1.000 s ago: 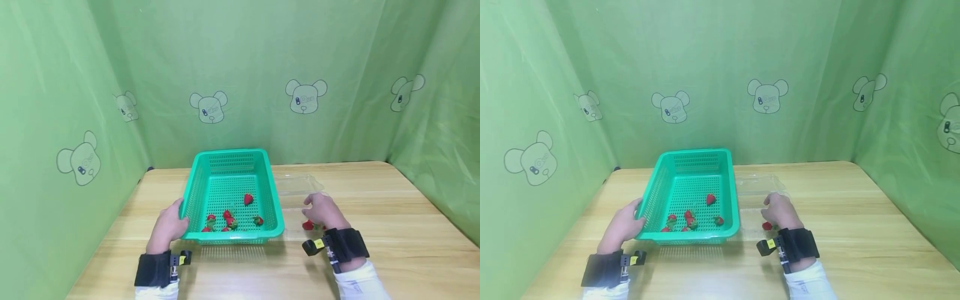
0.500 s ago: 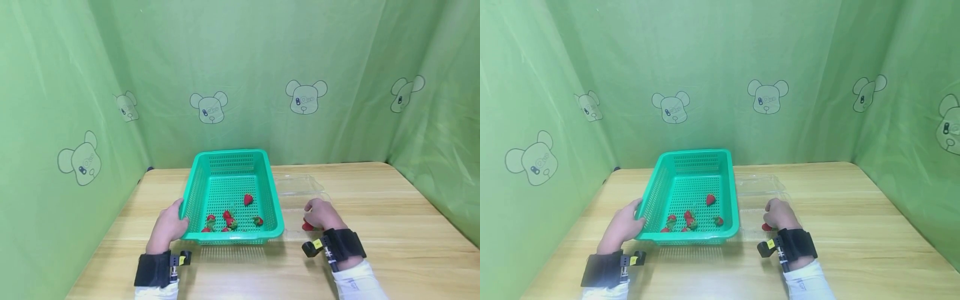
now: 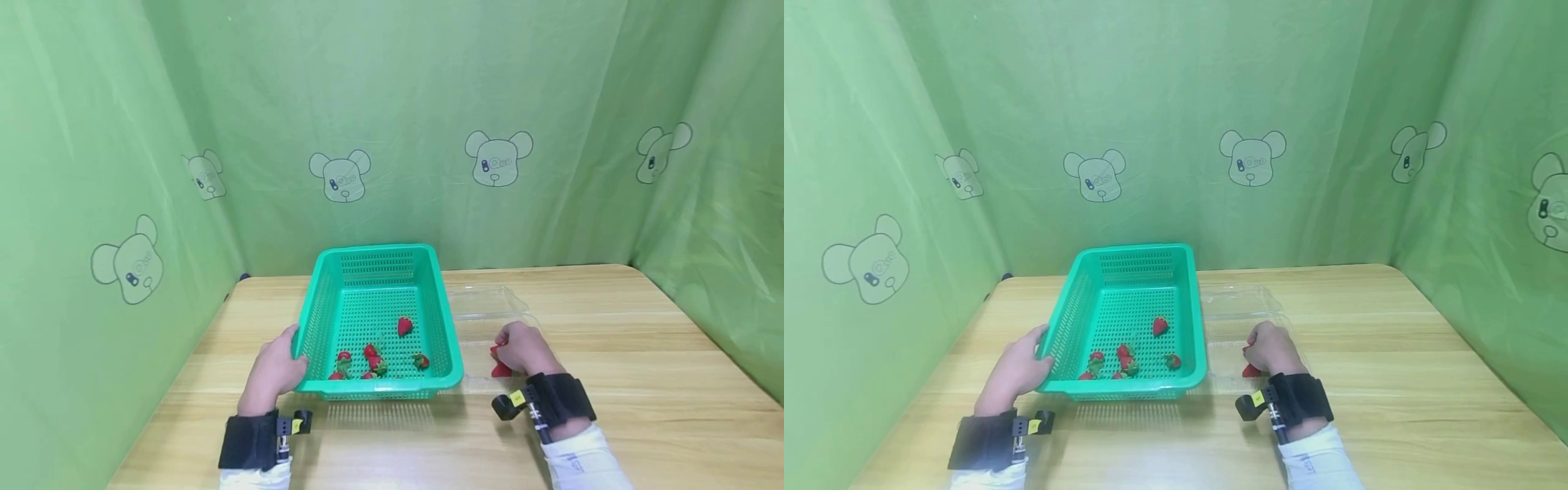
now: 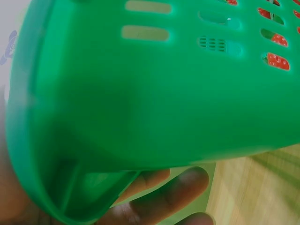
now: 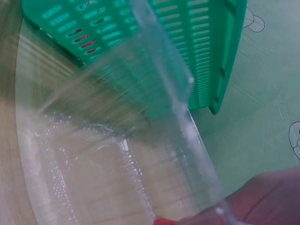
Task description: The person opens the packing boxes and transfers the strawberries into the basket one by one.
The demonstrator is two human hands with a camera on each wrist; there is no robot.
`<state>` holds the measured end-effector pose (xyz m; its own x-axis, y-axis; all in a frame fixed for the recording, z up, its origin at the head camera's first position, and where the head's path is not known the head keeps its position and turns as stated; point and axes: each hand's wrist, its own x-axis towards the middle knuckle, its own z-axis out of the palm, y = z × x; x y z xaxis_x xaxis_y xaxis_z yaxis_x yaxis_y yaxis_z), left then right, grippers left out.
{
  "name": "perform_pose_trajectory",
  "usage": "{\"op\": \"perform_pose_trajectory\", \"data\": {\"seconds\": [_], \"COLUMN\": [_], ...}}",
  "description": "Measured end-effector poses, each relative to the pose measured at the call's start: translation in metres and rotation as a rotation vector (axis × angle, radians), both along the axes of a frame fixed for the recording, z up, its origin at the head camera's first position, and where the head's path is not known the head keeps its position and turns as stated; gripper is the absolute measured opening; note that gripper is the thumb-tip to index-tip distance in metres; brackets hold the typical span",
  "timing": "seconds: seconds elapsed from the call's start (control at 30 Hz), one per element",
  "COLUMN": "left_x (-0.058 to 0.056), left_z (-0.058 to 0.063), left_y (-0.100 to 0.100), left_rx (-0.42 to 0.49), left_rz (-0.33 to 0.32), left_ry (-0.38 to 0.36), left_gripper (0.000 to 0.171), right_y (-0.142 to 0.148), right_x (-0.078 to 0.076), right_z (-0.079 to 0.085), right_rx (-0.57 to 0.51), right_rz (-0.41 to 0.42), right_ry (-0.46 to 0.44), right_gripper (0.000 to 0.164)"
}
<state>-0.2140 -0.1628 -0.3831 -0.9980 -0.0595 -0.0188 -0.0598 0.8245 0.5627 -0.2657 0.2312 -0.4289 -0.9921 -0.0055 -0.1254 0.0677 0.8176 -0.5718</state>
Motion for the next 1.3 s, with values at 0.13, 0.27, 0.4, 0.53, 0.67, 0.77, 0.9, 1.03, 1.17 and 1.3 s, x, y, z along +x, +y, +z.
{"op": "perform_pose_trajectory", "data": {"seconds": [0.13, 0.27, 0.4, 0.53, 0.67, 0.77, 0.9, 1.03, 1.17, 1.3], "left_x": [0.000, 0.000, 0.000, 0.000, 0.000, -0.002, -0.002, -0.001, -0.001, -0.001], "left_z": [-0.001, -0.002, -0.002, -0.002, -0.002, -0.003, -0.003, -0.002, -0.001, 0.000], "left_y": [0.000, -0.001, -0.001, -0.001, -0.001, -0.001, -0.001, -0.001, -0.001, -0.001], "left_rx": [-0.002, -0.001, -0.004, -0.007, -0.006, -0.005, -0.005, -0.002, -0.002, -0.005], "left_rz": [0.000, -0.001, -0.002, -0.003, -0.002, 0.001, 0.000, -0.003, -0.006, -0.010], "left_ry": [0.001, 0.006, 0.005, 0.004, 0.004, 0.002, 0.001, 0.000, 0.006, 0.014], "left_gripper": [0.061, 0.061, 0.061, 0.061, 0.061, 0.061, 0.062, 0.061, 0.061, 0.061], "right_y": [-0.001, -0.002, -0.003, -0.003, -0.004, -0.004, -0.005, -0.007, -0.009, -0.010], "right_x": [0.000, 0.002, 0.003, 0.003, 0.003, 0.003, 0.003, 0.005, 0.007, 0.008], "right_z": [0.000, 0.002, 0.004, 0.006, 0.008, 0.009, 0.013, 0.018, 0.024, 0.027], "right_rx": [-0.012, -0.016, -0.018, -0.031, -0.046, -0.048, -0.052, -0.087, -0.108, -0.094], "right_rz": [-0.007, -0.005, 0.001, 0.002, -0.004, -0.003, 0.013, 0.027, 0.033, 0.036], "right_ry": [0.007, 0.016, 0.027, 0.035, 0.022, 0.029, 0.054, 0.064, 0.070, 0.074], "right_gripper": [0.011, 0.012, 0.014, 0.016, 0.016, 0.015, 0.013, 0.014, 0.019, 0.023]}}
